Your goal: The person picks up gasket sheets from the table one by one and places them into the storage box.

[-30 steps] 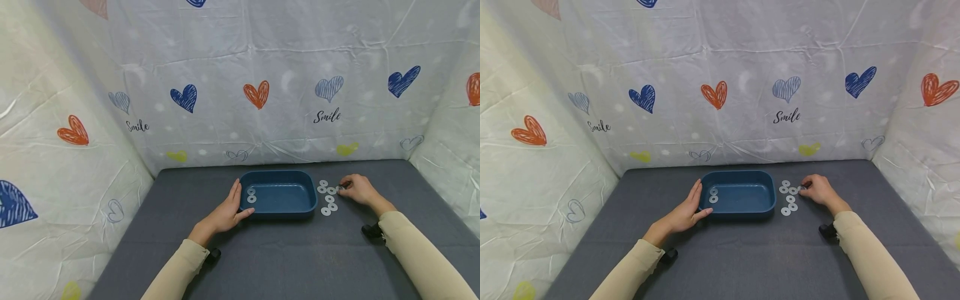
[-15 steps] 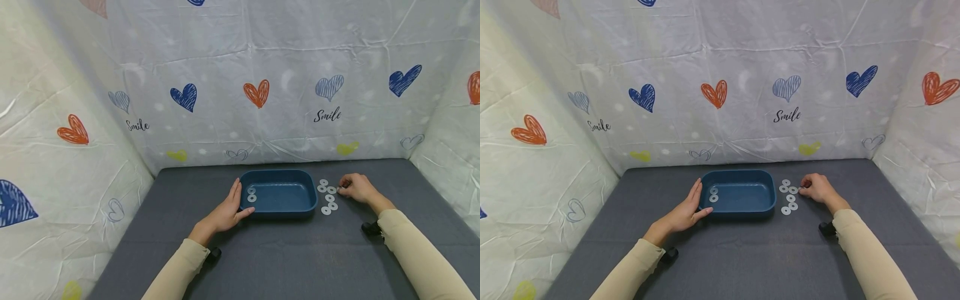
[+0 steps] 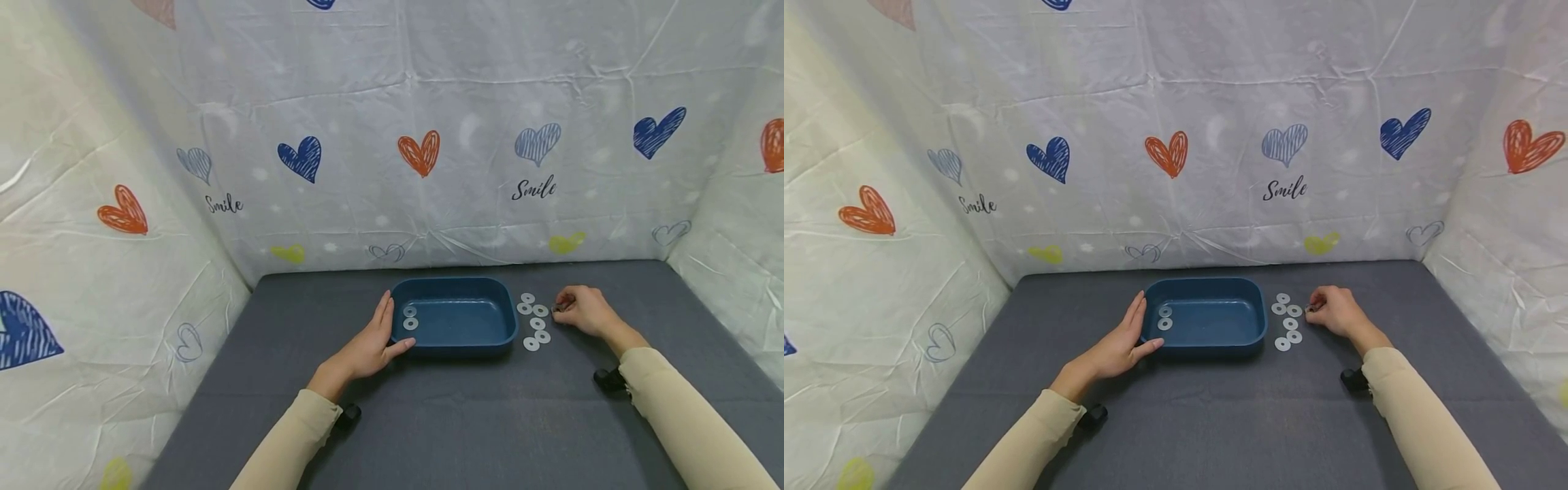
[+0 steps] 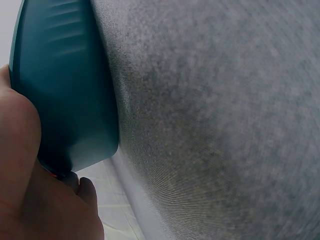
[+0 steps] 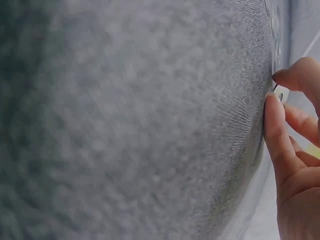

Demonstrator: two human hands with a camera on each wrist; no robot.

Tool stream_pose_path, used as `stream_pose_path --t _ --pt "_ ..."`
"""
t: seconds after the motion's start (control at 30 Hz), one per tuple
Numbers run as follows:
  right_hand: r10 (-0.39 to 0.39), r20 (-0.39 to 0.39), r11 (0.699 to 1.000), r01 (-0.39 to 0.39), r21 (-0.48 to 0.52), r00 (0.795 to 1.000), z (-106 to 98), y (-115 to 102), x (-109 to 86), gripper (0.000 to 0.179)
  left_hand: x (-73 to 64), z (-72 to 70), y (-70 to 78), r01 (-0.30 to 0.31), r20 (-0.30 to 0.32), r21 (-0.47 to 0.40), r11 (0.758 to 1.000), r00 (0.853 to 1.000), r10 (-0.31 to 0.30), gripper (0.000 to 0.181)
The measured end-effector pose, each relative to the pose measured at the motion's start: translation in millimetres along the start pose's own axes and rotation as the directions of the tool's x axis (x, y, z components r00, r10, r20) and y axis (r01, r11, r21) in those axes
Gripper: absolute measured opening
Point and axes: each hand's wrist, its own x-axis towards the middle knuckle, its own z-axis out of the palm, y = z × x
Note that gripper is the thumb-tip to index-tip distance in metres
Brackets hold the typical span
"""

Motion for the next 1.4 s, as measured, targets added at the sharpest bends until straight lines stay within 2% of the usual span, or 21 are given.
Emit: stream_pose_path --t 0.13,0.37,0.73,0.9,1.1,1.4 --pt "-0.012 -0.018 1.0 0.012 -0.004 1.0 -2 0 -2.2 0.026 0.8 -0.2 0.8 0.004 0.0 0.004 1.0 1.0 -0.004 0.099" --pt "-0.017 -0.006 0.999 0.017 0.037 1.0 -9 -7 -9.3 0.027 1.1 -1.2 2.8 0.014 0.009 -0.002 1.0 1.0 -0.014 0.099" --pt "-0.052 -0.062 0.996 0.056 0.065 0.997 -12 -13 -20.7 0.03 0.3 -3.2 4.6 0.022 0.017 0.001 1.0 1.0 -0.022 0.099" --pt "-0.097 -0.111 0.991 0.106 0.081 0.989 -12 -21 -24.2 0.029 0.3 -4.3 5.0 0.022 0.014 0.002 1.0 1.0 -0.022 0.099" --pt "-0.178 -0.162 0.979 0.192 0.075 0.971 -12 -34 -26.9 0.022 0.2 -3.9 4.8 0.015 0.011 0.0 1.0 1.0 -0.015 0.099" --pt "-0.243 -0.161 0.962 0.26 0.087 0.956 -9 -49 -26.2 0.02 0.1 -2.4 4.1 0.008 0.008 0.006 1.0 1.0 -0.008 0.098"
